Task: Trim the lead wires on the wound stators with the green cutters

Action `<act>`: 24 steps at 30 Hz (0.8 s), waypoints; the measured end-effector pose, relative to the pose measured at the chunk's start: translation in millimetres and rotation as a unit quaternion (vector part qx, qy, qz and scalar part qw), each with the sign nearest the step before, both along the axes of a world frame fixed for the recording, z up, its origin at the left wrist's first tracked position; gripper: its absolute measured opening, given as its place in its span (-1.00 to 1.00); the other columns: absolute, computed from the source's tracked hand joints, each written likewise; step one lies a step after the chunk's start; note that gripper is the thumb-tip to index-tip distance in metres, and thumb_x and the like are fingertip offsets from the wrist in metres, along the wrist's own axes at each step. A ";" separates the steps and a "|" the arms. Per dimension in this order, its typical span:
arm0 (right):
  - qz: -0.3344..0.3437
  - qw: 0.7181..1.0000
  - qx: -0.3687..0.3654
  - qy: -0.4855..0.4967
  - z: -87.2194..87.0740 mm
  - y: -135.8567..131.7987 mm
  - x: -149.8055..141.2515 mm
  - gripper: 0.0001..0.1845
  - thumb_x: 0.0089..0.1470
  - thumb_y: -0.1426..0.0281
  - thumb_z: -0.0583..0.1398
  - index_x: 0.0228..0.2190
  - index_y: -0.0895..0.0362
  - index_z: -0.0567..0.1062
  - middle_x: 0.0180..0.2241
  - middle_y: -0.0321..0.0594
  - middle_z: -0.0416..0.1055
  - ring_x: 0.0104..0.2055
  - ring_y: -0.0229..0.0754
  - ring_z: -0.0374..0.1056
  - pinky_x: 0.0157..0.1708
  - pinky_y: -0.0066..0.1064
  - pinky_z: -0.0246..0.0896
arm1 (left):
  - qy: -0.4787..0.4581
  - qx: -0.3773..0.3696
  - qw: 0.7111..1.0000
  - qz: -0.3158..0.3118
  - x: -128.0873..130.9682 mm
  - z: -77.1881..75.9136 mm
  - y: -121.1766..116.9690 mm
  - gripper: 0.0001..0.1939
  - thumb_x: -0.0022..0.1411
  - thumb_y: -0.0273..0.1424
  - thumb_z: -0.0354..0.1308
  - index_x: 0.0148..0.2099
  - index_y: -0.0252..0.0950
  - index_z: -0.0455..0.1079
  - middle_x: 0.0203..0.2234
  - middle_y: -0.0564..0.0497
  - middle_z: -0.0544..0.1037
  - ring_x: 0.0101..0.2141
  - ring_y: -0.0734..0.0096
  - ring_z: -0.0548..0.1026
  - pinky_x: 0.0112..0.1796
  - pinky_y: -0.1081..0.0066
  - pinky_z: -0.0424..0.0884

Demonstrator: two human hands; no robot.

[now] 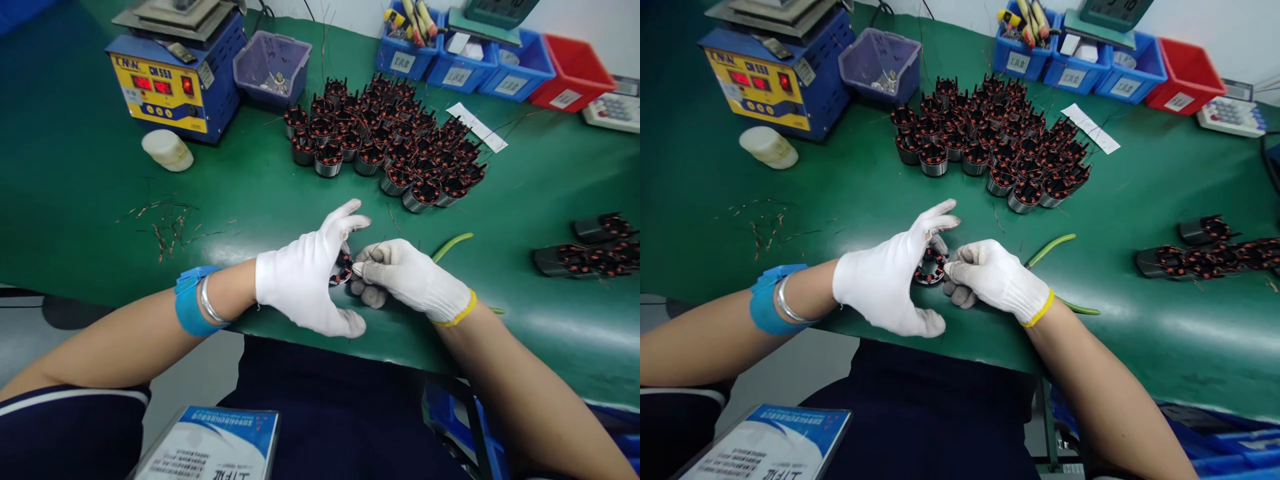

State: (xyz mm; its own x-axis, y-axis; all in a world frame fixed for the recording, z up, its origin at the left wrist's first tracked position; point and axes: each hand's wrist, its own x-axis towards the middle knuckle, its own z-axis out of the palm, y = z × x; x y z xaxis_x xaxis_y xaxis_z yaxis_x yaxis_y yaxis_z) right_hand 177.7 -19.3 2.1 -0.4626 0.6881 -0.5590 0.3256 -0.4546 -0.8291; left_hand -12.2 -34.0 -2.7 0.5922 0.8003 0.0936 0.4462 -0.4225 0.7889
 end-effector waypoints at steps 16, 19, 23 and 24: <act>-0.063 0.988 0.085 0.114 8.7 -13.0 6.6 -0.79 -0.07 0.33 0.30 -0.53 0.20 0.43 -0.61 -0.26 0.46 -0.67 -0.37 0.31 -0.69 -0.62 0.21 | -0.084 -0.440 0.893 -0.033 -23.7 24.2 27.4 -0.52 0.18 -0.11 0.22 0.02 -0.28 0.26 -0.36 -0.03 0.52 -0.62 0.39 0.53 -0.69 0.51 0.40; -0.098 0.980 0.085 0.149 7.9 -10.0 8.9 -0.76 -0.11 0.31 0.33 -0.54 0.20 0.43 -0.63 -0.26 0.45 -0.70 -0.35 0.30 -0.71 -0.60 0.21 | -0.171 -0.323 0.931 0.011 -14.6 14.2 18.7 -0.52 0.14 -0.26 0.28 0.04 -0.23 0.18 -0.10 -0.14 0.47 -0.46 0.40 0.58 -0.55 0.44 0.52; -0.128 0.968 0.084 0.199 5.0 -6.4 13.7 -0.72 -0.12 0.27 0.36 -0.53 0.19 0.43 -0.62 -0.25 0.47 -0.72 -0.31 0.31 -0.74 -0.57 0.21 | -0.242 -0.003 0.969 0.058 -6.5 1.3 8.2 -0.47 0.02 -0.41 0.35 0.01 -0.17 0.22 0.32 -0.19 0.01 -0.08 0.28 0.53 -0.19 0.30 0.55; -0.129 0.966 0.079 0.211 4.6 -6.2 14.9 -0.71 -0.12 0.26 0.37 -0.53 0.19 0.43 -0.62 -0.25 0.47 -0.72 -0.31 0.31 -0.75 -0.57 0.21 | -0.227 0.076 0.970 0.048 -6.6 0.3 6.0 -0.44 -0.03 -0.41 0.38 0.01 -0.16 0.24 0.37 -0.15 -0.13 -0.03 0.23 0.50 -0.12 0.25 0.53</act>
State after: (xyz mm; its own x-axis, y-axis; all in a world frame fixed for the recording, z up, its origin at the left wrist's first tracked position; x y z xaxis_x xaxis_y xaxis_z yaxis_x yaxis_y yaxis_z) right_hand 192.6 -25.5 6.7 -0.4283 0.8723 -0.2357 -0.1640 -0.3316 -0.9291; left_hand -18.8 -28.0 -2.4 0.3865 0.8063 0.4478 0.1112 -0.5228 0.8452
